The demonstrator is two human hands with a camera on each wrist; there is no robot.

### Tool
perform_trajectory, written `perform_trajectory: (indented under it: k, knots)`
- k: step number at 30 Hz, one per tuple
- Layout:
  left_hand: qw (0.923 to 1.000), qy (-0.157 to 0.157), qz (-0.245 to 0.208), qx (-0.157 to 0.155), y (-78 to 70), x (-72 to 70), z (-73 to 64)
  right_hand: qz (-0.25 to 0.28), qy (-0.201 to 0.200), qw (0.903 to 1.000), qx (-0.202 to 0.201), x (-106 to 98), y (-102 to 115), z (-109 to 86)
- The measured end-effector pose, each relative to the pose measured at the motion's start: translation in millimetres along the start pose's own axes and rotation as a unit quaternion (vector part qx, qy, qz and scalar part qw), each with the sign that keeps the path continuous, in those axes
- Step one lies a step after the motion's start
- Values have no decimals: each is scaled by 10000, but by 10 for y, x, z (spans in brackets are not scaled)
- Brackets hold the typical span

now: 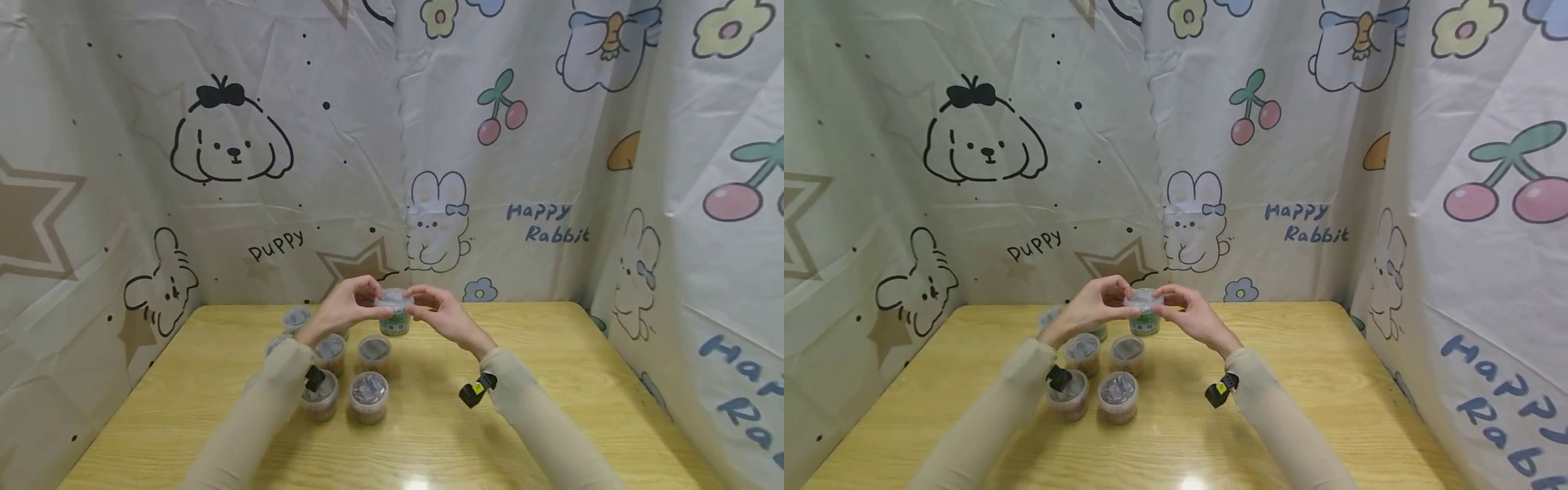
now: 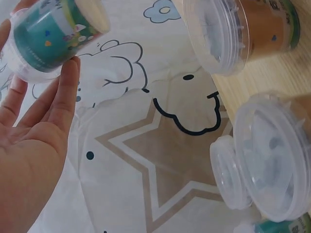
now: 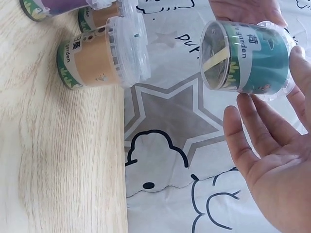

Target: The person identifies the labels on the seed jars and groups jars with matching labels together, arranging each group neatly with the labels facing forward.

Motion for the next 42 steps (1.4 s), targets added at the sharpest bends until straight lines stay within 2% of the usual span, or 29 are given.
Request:
perform_trajectory:
  k: [6, 11, 18, 24, 31, 42]
  knots:
    - [9993, 20, 353, 121, 19, -67, 12, -426, -115, 9990, -104, 36, 65, 33]
    - [9988, 10, 479, 58, 58, -92, -7, -828, -224, 9958, -305, 87, 99, 60]
    - [9962, -183, 848, 4, 96, -128, -24, -1226, -542, 9890, -619, 177, -253, 236]
    - [9931, -265, 1131, -173, 130, -149, 14, -1380, -676, 9863, -600, 206, -297, 296]
    - [9842, -87, 1691, -521, 233, -130, 65, -1546, -606, 9851, -452, 264, -411, 387]
    - [9695, -123, 2319, -788, 312, -121, 110, -1700, -584, 9834, -261, 369, -519, 526]
Point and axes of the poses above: each hand's wrist, its own z-axis towards the middle knuckle, its own x-axis out of the palm, y = z × x, the point moved 3 cm from there along z, towards the middle knuckle, and after that the axes turned 4 degrees about -z, right-handed, at the moved point
